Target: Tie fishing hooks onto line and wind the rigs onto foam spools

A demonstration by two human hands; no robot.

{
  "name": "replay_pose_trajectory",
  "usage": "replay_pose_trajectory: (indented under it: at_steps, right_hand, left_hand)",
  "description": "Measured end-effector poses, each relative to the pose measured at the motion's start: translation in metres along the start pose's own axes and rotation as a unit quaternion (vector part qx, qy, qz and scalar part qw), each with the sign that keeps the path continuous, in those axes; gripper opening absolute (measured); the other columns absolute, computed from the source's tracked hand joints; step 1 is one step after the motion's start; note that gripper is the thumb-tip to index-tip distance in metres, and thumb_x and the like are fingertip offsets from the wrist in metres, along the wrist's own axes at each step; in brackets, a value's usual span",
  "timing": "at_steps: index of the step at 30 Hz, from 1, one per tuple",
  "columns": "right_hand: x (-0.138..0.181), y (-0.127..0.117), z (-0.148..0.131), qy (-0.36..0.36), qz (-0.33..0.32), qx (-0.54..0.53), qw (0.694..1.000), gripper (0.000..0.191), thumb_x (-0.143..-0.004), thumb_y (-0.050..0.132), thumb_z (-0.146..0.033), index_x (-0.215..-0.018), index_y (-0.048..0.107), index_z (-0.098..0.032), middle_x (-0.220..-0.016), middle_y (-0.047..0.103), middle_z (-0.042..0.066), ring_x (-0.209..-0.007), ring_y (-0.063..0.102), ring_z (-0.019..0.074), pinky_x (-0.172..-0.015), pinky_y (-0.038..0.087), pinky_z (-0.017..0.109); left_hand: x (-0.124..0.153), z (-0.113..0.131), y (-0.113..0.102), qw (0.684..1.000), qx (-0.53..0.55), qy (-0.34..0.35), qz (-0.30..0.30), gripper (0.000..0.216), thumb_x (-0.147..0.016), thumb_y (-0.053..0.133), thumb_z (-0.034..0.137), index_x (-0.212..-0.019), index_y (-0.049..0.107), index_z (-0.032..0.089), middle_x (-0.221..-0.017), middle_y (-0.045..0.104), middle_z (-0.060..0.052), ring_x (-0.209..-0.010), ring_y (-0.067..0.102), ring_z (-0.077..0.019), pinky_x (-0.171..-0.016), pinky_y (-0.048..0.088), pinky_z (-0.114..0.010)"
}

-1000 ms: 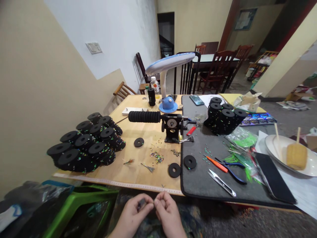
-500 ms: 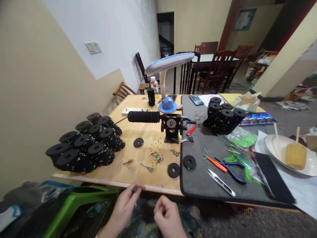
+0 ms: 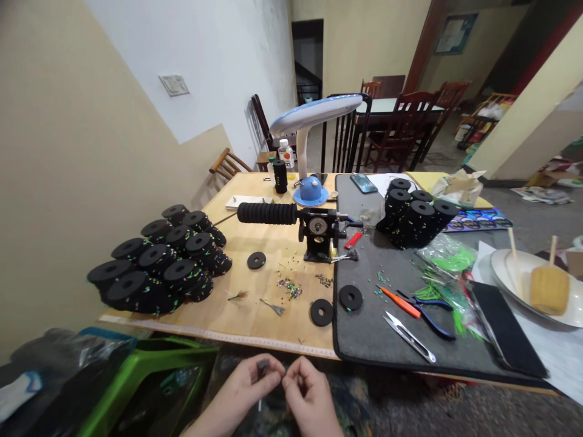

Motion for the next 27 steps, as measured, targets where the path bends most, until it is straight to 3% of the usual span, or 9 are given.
replay_pose_trajectory:
  at_steps: [4, 7, 10, 12, 14, 16, 19, 22, 27]
  right_hand:
    - [0.001, -0.004, -0.004, -0.023, 0.000, 0.061, 0.998, 0.032, -0.085, 0.059, -0.047, -0.069, 0.049, -0.020, -0.051, 0.041, -0.007, -0.048, 0.038, 0.0106, -0.048, 0.031, 0.022]
    - [0.001, -0.008, -0.007, -0.046, -0.013, 0.118, 0.992, 0.027, -0.089, 0.055, -0.038, -0.070, 0.057, -0.019, -0.054, 0.055, -0.003, -0.052, 0.050, 0.0139, -0.054, 0.038, 0.024]
    - [0.002, -0.014, -0.016, -0.090, 0.004, 0.166, 0.982, 0.017, -0.089, 0.058, -0.033, -0.089, 0.069, -0.020, -0.083, 0.073, 0.008, -0.077, 0.065, 0.0232, -0.069, 0.048, 0.029]
    - [0.002, -0.016, -0.024, -0.107, 0.024, 0.153, 0.982, 0.026, -0.087, 0.061, -0.034, -0.110, 0.067, -0.022, -0.105, 0.073, 0.013, -0.095, 0.066, 0.0285, -0.074, 0.051, 0.032]
    - [0.001, -0.012, -0.029, -0.104, 0.016, 0.112, 0.988, 0.036, -0.087, 0.061, -0.037, -0.120, 0.062, -0.022, -0.113, 0.071, 0.015, -0.101, 0.065, 0.0303, -0.072, 0.053, 0.033]
    - [-0.001, -0.004, -0.028, -0.080, -0.020, 0.056, 0.995, 0.039, -0.087, 0.061, -0.043, -0.120, 0.061, -0.021, -0.105, 0.072, 0.014, -0.093, 0.067, 0.0285, -0.064, 0.054, 0.030]
    - [-0.004, 0.010, -0.018, -0.018, -0.072, -0.016, 0.997, 0.043, -0.086, 0.059, -0.056, -0.108, 0.061, -0.018, -0.072, 0.069, 0.005, -0.057, 0.062, 0.0172, -0.048, 0.046, 0.023]
    - [-0.006, 0.012, -0.011, 0.011, -0.056, -0.008, 0.998, 0.044, -0.084, 0.058, -0.061, -0.090, 0.059, -0.017, -0.049, 0.055, -0.006, -0.039, 0.044, 0.0087, -0.042, 0.036, 0.019]
    - [-0.009, 0.005, -0.006, 0.029, -0.010, 0.017, 0.999, 0.048, -0.077, 0.061, -0.066, -0.067, 0.050, -0.020, -0.040, 0.050, -0.007, -0.035, 0.037, 0.0066, -0.040, 0.029, 0.017]
  left_hand:
    - [-0.007, 0.002, -0.006, 0.999, -0.005, 0.003, 0.041, 0.033, -0.073, 0.071, 0.046, -0.065, 0.061, 0.016, -0.057, 0.050, 0.005, -0.058, 0.044, -0.0127, -0.059, 0.036, -0.023]
    - [-0.008, 0.006, -0.012, 0.997, -0.039, 0.020, 0.055, 0.033, -0.074, 0.069, 0.046, -0.064, 0.060, 0.015, -0.058, 0.050, 0.004, -0.060, 0.044, -0.0132, -0.059, 0.036, -0.023]
    - [-0.005, 0.009, -0.011, 0.995, -0.077, 0.039, 0.056, 0.032, -0.077, 0.067, 0.045, -0.064, 0.061, 0.015, -0.060, 0.054, 0.002, -0.061, 0.047, -0.0145, -0.061, 0.038, -0.024]
    - [-0.002, 0.011, -0.008, 0.993, -0.090, 0.047, 0.053, 0.031, -0.078, 0.066, 0.043, -0.066, 0.062, 0.015, -0.062, 0.058, 0.000, -0.063, 0.050, -0.0154, -0.061, 0.040, -0.024]
    - [0.001, 0.013, -0.004, 0.993, -0.091, 0.058, 0.051, 0.029, -0.079, 0.065, 0.042, -0.066, 0.062, 0.016, -0.064, 0.061, -0.001, -0.064, 0.053, -0.0162, -0.062, 0.041, -0.024]
    - [0.003, 0.015, -0.002, 0.992, -0.095, 0.073, 0.051, 0.027, -0.079, 0.065, 0.039, -0.066, 0.063, 0.016, -0.064, 0.063, -0.002, -0.064, 0.055, -0.0166, -0.062, 0.043, -0.024]
    - [0.004, 0.016, -0.002, 0.986, -0.122, 0.093, 0.060, 0.024, -0.081, 0.064, 0.034, -0.066, 0.064, 0.016, -0.063, 0.064, -0.002, -0.062, 0.056, -0.0162, -0.060, 0.042, -0.023]
    - [0.003, 0.013, -0.005, 0.984, -0.136, 0.090, 0.065, 0.024, -0.083, 0.062, 0.032, -0.065, 0.064, 0.015, -0.063, 0.063, -0.002, -0.061, 0.055, -0.0156, -0.060, 0.042, -0.023]
    - [0.001, 0.002, -0.007, 0.999, -0.021, 0.040, 0.029, 0.017, -0.077, 0.066, 0.030, -0.087, 0.065, 0.015, -0.079, 0.067, -0.004, -0.076, 0.062, -0.0181, -0.070, 0.046, -0.026]
Point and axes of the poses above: each hand's wrist, its own x-axis away from the middle knuckle, its own y-axis out of the palm, z = x × y, the point moved 5 cm from there along -x, towards the middle knuckle
